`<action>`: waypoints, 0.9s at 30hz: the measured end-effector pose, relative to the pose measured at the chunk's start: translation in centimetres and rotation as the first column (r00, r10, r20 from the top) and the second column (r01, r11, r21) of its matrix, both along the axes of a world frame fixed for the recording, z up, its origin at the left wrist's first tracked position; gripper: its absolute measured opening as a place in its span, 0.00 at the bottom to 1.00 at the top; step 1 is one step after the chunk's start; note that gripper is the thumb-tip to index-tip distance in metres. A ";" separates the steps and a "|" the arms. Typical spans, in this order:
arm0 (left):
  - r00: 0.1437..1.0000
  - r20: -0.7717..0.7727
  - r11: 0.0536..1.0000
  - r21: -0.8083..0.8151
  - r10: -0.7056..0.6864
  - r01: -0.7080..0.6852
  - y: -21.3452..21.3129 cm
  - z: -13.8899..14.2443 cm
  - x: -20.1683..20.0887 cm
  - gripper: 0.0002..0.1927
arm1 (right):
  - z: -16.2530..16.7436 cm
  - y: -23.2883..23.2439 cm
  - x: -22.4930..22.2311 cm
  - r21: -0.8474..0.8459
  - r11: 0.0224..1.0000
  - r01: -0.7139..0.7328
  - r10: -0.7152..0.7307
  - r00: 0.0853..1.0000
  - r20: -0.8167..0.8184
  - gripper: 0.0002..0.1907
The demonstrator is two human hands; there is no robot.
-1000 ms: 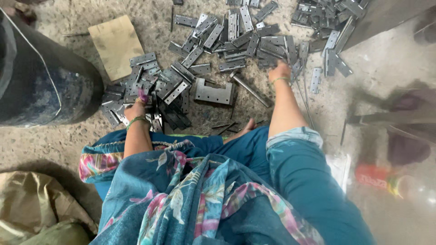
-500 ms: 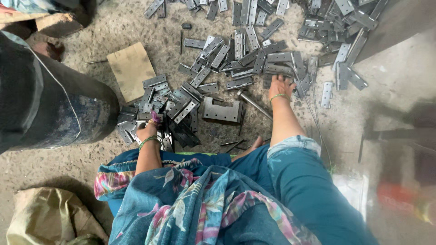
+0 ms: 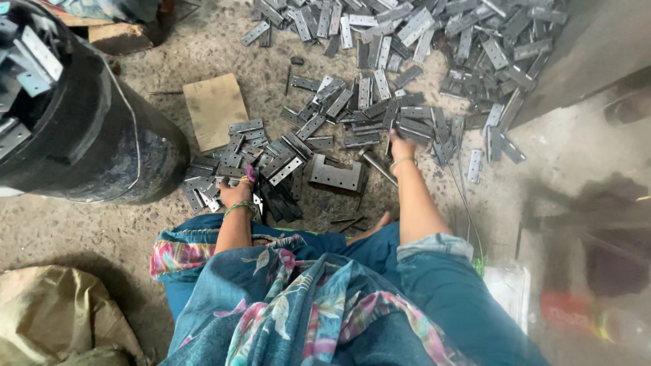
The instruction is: The person sits on the floor and repeatedly picks up metal hinge pieces, places them on a wooden block, and uses a metal rod to press or align them. The person occasionally wipes the block with a cloth and continues handling the metal pieces one at a time.
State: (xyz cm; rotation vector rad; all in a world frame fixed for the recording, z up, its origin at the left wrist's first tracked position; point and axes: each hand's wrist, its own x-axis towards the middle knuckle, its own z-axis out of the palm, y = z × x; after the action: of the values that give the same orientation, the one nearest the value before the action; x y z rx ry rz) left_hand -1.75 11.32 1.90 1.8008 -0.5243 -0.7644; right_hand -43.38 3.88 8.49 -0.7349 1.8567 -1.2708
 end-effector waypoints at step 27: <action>0.741 -0.147 0.756 -0.124 -0.655 0.643 3.1 4.2 -7.4 0.19 | 0.6 10.0 13.4 -0.079 0.846 -0.528 0.347 0.657 -0.669 0.19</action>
State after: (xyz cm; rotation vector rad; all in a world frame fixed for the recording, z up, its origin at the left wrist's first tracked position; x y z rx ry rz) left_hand -9.13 14.37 6.10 1.4507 -1.0727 -1.3600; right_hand -29.94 13.85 9.06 -1.8463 1.8210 -1.0090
